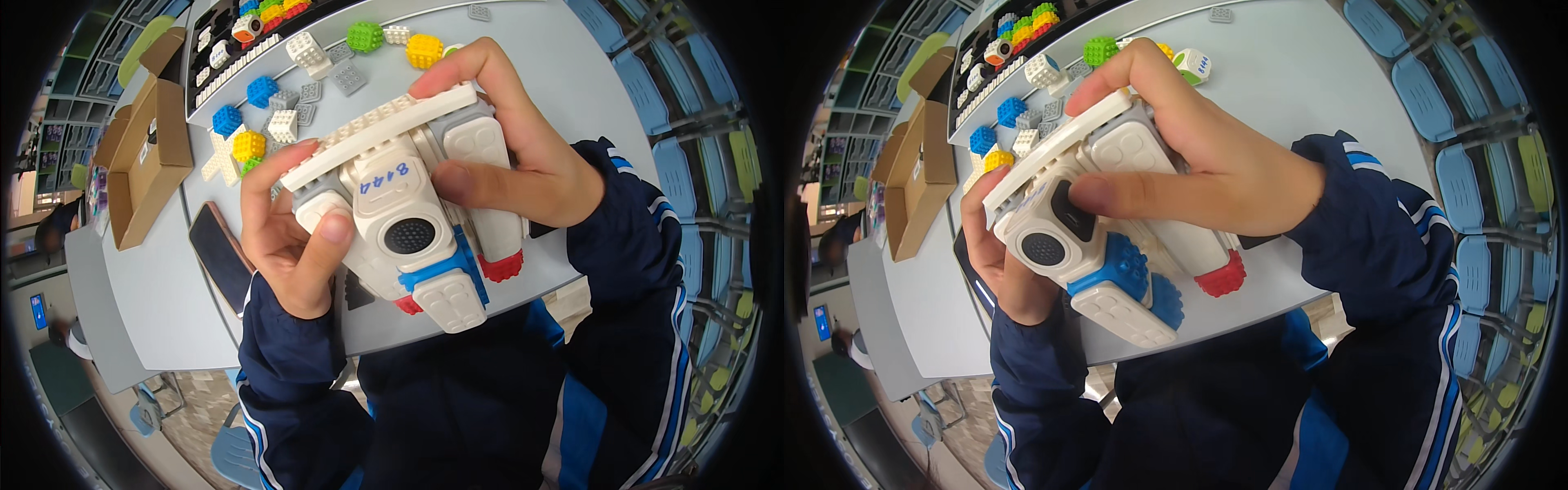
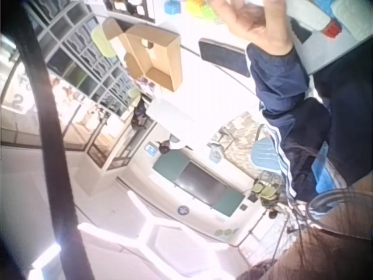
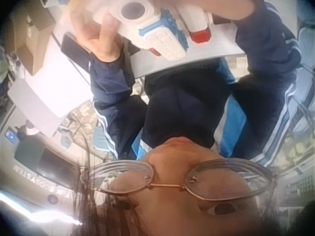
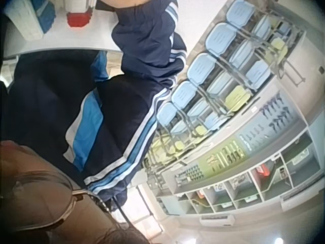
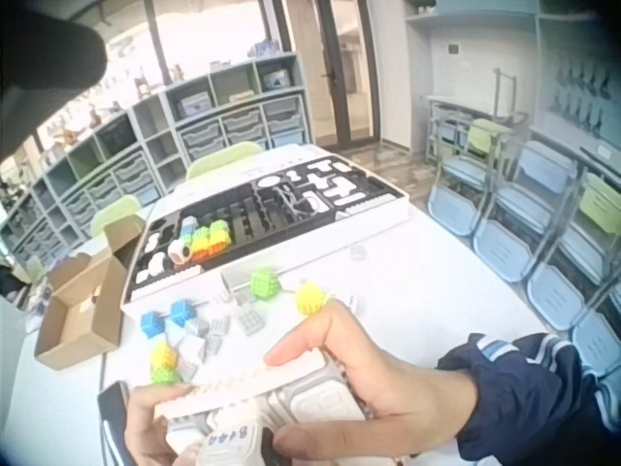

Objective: The person assembles a small vehicle-like structure using interlocking building blocks. They attach wheels, a central body, and additional panels, then rotate the assembly to inspect different sides.

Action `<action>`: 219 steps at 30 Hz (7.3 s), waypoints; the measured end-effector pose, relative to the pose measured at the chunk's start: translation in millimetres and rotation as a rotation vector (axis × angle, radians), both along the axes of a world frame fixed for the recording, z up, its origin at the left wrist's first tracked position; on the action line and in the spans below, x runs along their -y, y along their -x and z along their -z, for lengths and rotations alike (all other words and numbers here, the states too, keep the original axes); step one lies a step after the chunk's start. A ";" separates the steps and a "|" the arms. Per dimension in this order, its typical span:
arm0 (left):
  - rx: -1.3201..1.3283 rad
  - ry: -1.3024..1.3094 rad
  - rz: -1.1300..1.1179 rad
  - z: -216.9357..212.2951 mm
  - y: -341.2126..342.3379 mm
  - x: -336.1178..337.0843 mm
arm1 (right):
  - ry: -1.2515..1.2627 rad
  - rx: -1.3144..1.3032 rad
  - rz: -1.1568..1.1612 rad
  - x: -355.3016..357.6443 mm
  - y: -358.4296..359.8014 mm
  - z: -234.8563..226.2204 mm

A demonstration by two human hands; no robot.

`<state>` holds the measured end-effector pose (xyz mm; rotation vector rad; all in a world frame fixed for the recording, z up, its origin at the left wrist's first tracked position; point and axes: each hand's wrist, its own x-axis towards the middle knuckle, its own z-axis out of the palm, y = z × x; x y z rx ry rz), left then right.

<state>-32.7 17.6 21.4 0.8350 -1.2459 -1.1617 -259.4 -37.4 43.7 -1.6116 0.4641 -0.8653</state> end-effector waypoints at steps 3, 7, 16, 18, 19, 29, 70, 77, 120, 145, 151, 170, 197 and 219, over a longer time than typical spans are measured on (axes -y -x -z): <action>0.004 0.013 0.001 0.3 -0.6 2.3 | 0.004 0.001 -0.010 2.6 -0.1 0.9; -0.032 0.006 0.013 -3.2 2.0 1.2 | 0.019 -0.001 -0.005 3.8 -1.1 1.4; -0.042 0.021 0.038 -6.1 -0.6 1.5 | -0.017 -0.029 0.006 4.3 -0.3 5.2; -0.032 0.035 0.045 -4.8 -1.8 2.6 | 0.032 -0.046 0.013 4.3 0.9 7.2; -0.034 0.039 0.050 -4.6 -1.8 2.6 | 0.057 -0.055 0.016 4.4 1.2 8.1; -0.026 0.071 0.053 -0.7 -2.5 1.8 | 0.099 -0.037 0.021 4.2 2.1 8.7; 0.063 0.057 -0.194 13.9 -3.4 -0.2 | 0.333 0.126 0.214 -5.4 -9.5 17.3; 0.106 0.257 -0.159 12.2 -11.8 -8.3 | 0.361 0.168 0.047 -2.8 -0.1 9.8; -0.248 -0.127 -0.218 -51.2 31.9 24.1 | -0.142 0.253 0.455 2.8 -49.0 -17.9; -0.117 -0.119 -0.234 -51.5 30.4 46.9 | -0.088 0.271 0.383 25.1 -43.9 -14.5; -0.097 0.019 -0.212 -35.7 26.1 49.1 | 0.022 0.231 0.465 25.3 -47.9 -12.9; -0.166 0.089 -0.323 -23.1 35.9 51.9 | -0.190 0.377 0.049 35.3 -29.2 3.3; 0.078 1.277 -0.354 -38.7 36.8 6.2 | 1.187 0.493 0.446 -27.7 -40.6 -19.9; 0.504 1.318 -0.359 -36.5 18.5 -61.1 | 1.371 0.930 0.797 -61.2 -69.6 -22.1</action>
